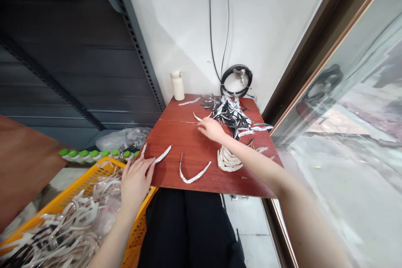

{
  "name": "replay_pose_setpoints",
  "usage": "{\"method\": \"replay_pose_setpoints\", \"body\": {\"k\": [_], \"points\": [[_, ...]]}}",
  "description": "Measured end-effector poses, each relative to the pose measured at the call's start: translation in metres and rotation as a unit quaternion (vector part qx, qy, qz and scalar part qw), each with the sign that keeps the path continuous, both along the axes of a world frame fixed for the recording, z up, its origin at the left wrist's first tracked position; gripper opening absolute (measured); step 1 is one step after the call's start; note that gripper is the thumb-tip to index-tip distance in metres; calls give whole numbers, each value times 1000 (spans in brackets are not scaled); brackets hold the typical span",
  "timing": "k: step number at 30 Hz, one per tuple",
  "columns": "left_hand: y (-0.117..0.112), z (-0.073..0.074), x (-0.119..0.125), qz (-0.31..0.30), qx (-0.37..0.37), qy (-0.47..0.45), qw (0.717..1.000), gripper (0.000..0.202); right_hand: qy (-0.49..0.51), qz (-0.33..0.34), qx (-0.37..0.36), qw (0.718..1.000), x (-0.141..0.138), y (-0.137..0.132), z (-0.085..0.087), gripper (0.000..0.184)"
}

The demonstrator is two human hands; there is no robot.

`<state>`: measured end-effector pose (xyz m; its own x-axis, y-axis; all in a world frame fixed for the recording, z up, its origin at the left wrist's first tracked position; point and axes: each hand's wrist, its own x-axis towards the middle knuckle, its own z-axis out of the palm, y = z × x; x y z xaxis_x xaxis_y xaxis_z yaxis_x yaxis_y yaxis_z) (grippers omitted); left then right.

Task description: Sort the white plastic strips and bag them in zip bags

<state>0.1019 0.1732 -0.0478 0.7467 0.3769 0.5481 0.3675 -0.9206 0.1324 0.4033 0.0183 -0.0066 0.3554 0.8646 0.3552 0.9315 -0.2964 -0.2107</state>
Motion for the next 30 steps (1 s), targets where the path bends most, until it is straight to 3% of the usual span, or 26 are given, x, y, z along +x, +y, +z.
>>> {"method": "replay_pose_setpoints", "body": {"k": [5,9,12,14,16,19,21,24,27,30], "points": [[2,-3,-3,40,-12,-26,999,23,-36,-29,-26,999,57,23,-7,19],[4,-3,-3,39,-18,-41,998,20,-48,-9,-32,998,66,26,-4,17],[-4,0,1,52,-30,-57,997,25,-53,-23,-3,998,58,25,5,22],[-18,4,3,24,-48,-63,997,31,-39,-46,36,998,41,22,13,24],[-38,7,6,-51,-68,-45,995,33,2,-51,80,995,15,14,19,22],[-72,6,10,-153,-101,8,983,38,48,32,75,996,-38,-9,24,19],[-92,2,13,-153,-122,8,981,42,53,61,44,996,-73,-27,20,18],[-108,-6,15,-102,-145,-25,984,45,48,65,-14,997,-114,-49,8,17],[-111,-10,16,-60,-167,-60,982,53,41,63,-34,997,-138,-57,-7,17],[-108,-12,13,-62,-158,-48,984,50,46,89,-38,994,-151,-56,-16,20]]}}
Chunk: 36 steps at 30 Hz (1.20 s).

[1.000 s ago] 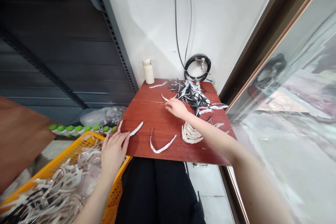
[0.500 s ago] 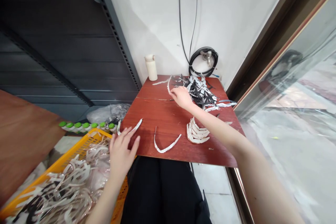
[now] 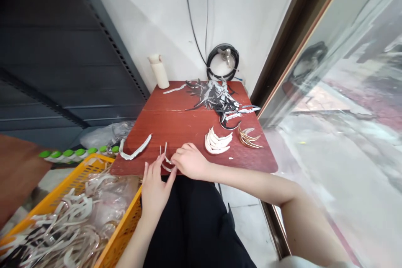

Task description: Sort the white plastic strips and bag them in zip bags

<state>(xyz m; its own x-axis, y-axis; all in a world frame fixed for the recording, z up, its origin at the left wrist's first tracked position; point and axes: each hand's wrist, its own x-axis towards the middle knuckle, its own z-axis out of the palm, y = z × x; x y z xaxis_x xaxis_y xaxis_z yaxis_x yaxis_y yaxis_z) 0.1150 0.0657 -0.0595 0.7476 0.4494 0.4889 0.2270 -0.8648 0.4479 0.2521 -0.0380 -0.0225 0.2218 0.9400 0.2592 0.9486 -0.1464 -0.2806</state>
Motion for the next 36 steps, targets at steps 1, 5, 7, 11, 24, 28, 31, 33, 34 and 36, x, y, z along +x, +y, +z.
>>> {"method": "replay_pose_setpoints", "body": {"k": [1,5,7,11,24,28,31,33,34,36], "points": [[2,0,-1,-6,12,8,1000,45,-4,7,-1,1000,-4,1,-1,21],[9,-2,-5,7,44,8,999,35,-26,-6,24,999,-14,-4,-1,22],[13,-3,-6,15,46,-4,999,34,-28,-28,43,998,-9,-13,2,27],[24,-3,-5,-10,41,-5,999,31,-12,-151,63,986,25,-47,6,58],[-12,8,9,2,41,-33,999,39,26,-145,68,987,53,-109,-9,43],[-52,10,11,-87,36,-54,994,39,35,-102,88,990,52,-115,-8,41],[-79,12,13,-142,-31,-47,988,39,60,-120,121,984,51,-122,-3,48],[-93,17,20,-163,-143,-15,976,41,75,-136,132,979,48,-127,3,48],[-98,20,26,-167,-205,9,964,44,78,-134,126,980,46,-128,7,45],[-106,27,41,-154,-296,59,941,52,70,-106,94,987,42,-131,11,39]]}}
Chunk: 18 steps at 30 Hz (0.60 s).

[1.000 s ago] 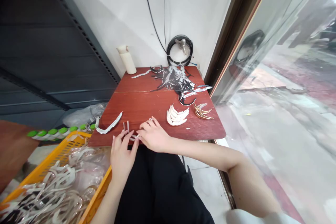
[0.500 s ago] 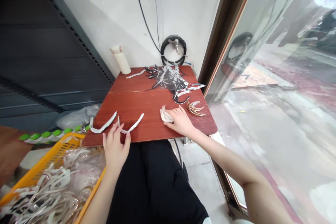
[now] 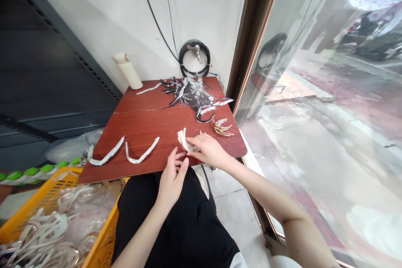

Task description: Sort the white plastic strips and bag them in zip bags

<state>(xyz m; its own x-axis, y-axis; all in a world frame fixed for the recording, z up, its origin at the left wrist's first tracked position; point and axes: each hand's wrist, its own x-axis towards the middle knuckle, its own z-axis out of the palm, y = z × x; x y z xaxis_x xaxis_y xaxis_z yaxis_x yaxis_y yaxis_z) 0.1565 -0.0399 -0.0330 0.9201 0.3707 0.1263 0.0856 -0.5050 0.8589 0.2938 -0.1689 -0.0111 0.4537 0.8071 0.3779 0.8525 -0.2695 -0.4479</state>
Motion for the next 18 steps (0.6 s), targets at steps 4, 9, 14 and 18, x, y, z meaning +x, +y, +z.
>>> {"method": "replay_pose_setpoints", "body": {"k": [4,9,14,18], "points": [[0,9,33,51,58,60,995,61,-15,28,-33,999,-2,-2,-2,32],[12,3,48,69,229,53,970,41,15,50,-15,999,4,-5,-15,34],[19,-2,41,113,295,32,948,44,-26,47,-11,998,4,-5,-22,38],[17,4,26,114,239,31,964,39,-19,24,-13,999,0,-3,-18,33]]}}
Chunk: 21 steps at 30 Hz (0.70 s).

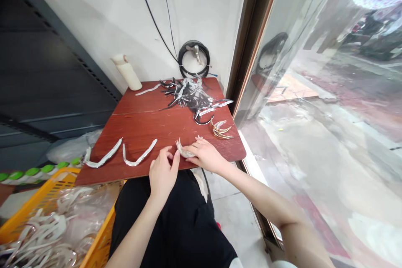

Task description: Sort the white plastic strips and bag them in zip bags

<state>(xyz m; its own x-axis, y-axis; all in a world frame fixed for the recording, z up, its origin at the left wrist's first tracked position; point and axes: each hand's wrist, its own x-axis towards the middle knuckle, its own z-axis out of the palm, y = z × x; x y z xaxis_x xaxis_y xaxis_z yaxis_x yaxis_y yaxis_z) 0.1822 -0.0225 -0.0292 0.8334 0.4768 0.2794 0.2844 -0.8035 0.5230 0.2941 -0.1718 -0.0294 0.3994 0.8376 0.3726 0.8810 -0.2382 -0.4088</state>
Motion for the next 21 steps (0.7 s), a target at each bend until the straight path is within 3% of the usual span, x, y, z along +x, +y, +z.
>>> {"method": "replay_pose_setpoints", "body": {"k": [2,4,7,10,16,21], "points": [[-1,4,-7,-9,-77,24,997,36,28,-19,28,999,-4,1,4,35],[-2,6,-10,-32,-201,44,978,36,60,-38,70,995,-11,4,9,37],[-4,6,-5,-69,-403,21,912,39,89,-61,117,987,-24,10,14,41],[-6,6,2,-82,-535,-54,839,38,87,-75,120,986,-39,17,15,41],[1,8,0,-69,-678,-79,728,38,71,-90,135,984,-48,13,24,39],[7,11,0,-72,-695,-74,711,33,101,-72,90,988,-39,8,33,22]]}}
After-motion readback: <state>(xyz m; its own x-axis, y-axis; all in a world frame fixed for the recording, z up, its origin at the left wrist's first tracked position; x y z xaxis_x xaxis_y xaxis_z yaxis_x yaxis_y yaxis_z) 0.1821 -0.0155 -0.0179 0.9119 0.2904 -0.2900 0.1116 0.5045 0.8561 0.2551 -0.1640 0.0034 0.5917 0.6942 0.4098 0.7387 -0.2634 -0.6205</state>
